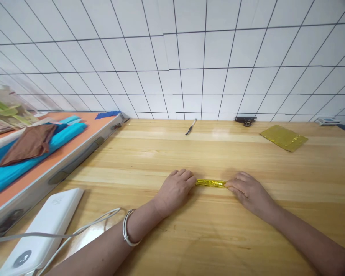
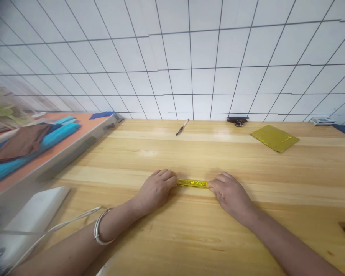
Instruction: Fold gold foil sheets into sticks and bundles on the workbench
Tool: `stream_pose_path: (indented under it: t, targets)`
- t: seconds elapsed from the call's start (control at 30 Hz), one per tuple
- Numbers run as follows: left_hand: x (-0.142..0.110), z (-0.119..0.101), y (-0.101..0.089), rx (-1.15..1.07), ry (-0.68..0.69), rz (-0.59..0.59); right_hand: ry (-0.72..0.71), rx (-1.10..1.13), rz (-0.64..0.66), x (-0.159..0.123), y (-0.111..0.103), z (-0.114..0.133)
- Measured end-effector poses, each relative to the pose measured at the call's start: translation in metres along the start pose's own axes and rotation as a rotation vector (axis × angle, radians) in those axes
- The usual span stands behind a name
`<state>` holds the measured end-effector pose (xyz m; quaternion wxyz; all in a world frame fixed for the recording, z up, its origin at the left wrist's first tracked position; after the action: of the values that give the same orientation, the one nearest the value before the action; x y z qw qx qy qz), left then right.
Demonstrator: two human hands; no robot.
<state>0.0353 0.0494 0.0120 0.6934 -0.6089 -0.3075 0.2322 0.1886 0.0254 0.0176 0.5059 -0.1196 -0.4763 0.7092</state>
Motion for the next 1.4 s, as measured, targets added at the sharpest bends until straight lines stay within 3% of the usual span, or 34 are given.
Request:
stream_pose_path:
  t: [0.3, 0.67, 0.9, 0.97, 1.17, 1.4]
  targets:
    - [-0.001, 0.003, 0.001, -0.012, -0.012, -0.007, -0.001, -0.122, 0.041, 0.003, 0.006, 0.006]
    - [-0.003, 0.000, -0.010, -0.170, 0.018, -0.091, -0.024, -0.075, 0.046, 0.005, 0.003, 0.016]
    - [0.001, 0.004, -0.006, -0.151, -0.047, -0.101, -0.058, -0.170, 0.028, 0.007, 0.005, 0.019]
    - [0.001, -0.001, -0.007, -0.139, -0.012, -0.120, -0.071, -0.211, 0.027, 0.006, 0.007, 0.022]
    - [-0.004, -0.030, -0.008, -0.114, 0.264, -0.104, -0.143, -0.335, 0.137, 0.002, 0.024, 0.037]
    - [-0.007, -0.038, -0.012, -0.027, 0.310, -0.026, -0.119, -0.468, 0.205, 0.001, 0.035, 0.041]
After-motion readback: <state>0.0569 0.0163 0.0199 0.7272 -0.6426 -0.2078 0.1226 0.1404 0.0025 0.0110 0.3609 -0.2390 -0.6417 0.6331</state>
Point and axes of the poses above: each hand's wrist, its own x-axis towards the middle knuckle, its own y-axis out of the palm, z = x × y, the point moved 10 cm from there along x, towards the middle knuckle, and after that the axes turned 10 degrees about x, right-handed, at the moved point
